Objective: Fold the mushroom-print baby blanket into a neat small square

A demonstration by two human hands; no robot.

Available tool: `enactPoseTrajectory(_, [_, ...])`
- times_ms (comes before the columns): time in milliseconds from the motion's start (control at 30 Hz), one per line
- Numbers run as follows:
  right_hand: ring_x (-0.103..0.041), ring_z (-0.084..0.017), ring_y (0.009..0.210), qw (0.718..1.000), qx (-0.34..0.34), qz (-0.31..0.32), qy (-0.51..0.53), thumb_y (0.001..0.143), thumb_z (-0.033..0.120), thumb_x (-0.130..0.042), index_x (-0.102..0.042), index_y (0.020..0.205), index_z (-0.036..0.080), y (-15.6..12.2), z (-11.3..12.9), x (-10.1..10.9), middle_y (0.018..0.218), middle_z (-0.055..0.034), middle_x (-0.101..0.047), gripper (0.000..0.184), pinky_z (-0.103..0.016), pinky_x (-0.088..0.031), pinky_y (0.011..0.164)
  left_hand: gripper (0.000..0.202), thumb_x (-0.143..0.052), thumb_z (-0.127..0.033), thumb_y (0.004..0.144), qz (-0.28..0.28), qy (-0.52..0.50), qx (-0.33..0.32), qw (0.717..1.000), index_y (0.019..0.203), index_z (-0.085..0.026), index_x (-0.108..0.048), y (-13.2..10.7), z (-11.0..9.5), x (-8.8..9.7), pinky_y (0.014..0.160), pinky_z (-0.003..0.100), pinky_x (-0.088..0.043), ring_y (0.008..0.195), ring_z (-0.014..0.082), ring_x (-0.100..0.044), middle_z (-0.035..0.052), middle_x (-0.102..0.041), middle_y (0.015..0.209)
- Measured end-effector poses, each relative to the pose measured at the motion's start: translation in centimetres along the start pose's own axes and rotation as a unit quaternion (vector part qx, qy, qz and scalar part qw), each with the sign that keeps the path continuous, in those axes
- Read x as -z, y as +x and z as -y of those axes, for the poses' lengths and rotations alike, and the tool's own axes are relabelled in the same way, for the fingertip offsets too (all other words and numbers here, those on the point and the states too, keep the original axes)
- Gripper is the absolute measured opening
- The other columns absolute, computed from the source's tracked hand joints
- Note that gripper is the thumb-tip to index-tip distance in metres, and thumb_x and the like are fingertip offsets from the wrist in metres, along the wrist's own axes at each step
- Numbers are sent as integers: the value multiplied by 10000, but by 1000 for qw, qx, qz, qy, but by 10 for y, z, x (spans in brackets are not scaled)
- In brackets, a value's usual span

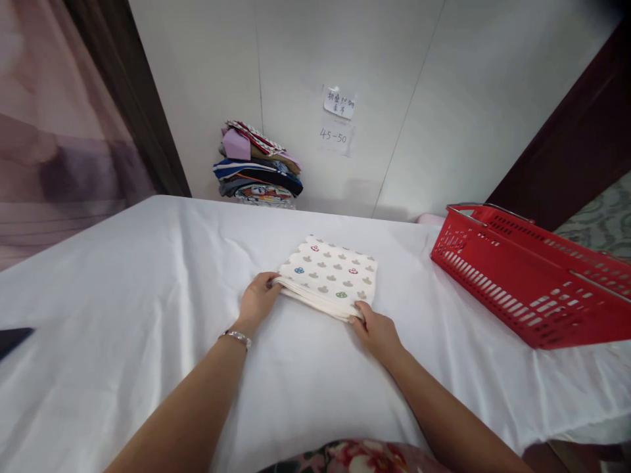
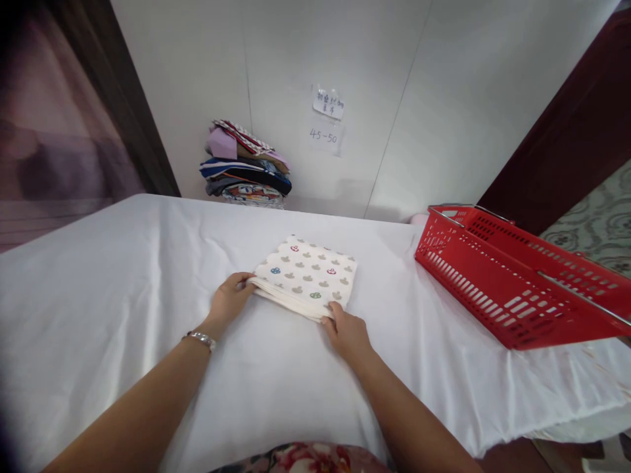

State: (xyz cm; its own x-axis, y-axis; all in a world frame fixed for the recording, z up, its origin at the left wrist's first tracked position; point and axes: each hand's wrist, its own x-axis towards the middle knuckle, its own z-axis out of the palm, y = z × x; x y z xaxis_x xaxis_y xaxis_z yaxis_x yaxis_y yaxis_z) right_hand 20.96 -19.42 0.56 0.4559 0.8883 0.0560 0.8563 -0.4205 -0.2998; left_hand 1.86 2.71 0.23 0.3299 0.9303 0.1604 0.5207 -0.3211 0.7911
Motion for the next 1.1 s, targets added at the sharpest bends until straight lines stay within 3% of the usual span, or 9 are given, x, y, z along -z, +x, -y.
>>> enactPoseTrajectory(300, [-616,-189,771,999,42,-3,7,901,301,-347,-442,1246,216,-1,-8,2,898,-32,-675,368,-262,-373,662,212,-518,-294,744,4,2,2,1000,923,-256,-625,1,0,0,818,254,-455,900,164,-598,-11,-652,999])
enactPoseTrajectory(633, [-604,-180,702,999,17,-6,-31,878,231,-340,-471,1228,208,-1,-2,-3,865,-32,-682,374,-261,-356,616,206,-483,-270,754,-10,27,36,999,899,-284,-629,5,2,-1,664,260,-458,784,175,-616,-20,-676,852])
enactPoseTrajectory(833, [-579,-168,650,994,20,-17,107,869,402,-403,-462,1247,235,-5,-7,3,716,15,-626,418,-268,-404,622,221,-528,-268,725,-4,-12,9,1000,929,-266,-615,4,7,-1,785,268,-469,899,173,-614,-9,-663,1000])
enactPoseTrajectory(967, [-565,-163,543,976,-74,-56,197,870,487,-372,-347,1346,210,7,-26,8,607,39,-579,552,-269,-419,545,275,-527,-237,722,15,-38,16,999,988,-252,-598,2,3,5,828,272,-465,939,171,-608,10,-651,1034])
enactPoseTrajectory(1100, [-539,-146,414,947,-138,-28,290,854,509,-390,-239,1397,170,33,-45,7,600,31,-588,657,-260,-420,437,385,-509,-309,766,41,-61,29,997,1144,-242,-536,2,-2,10,837,296,-464,974,187,-601,40,-647,1048])
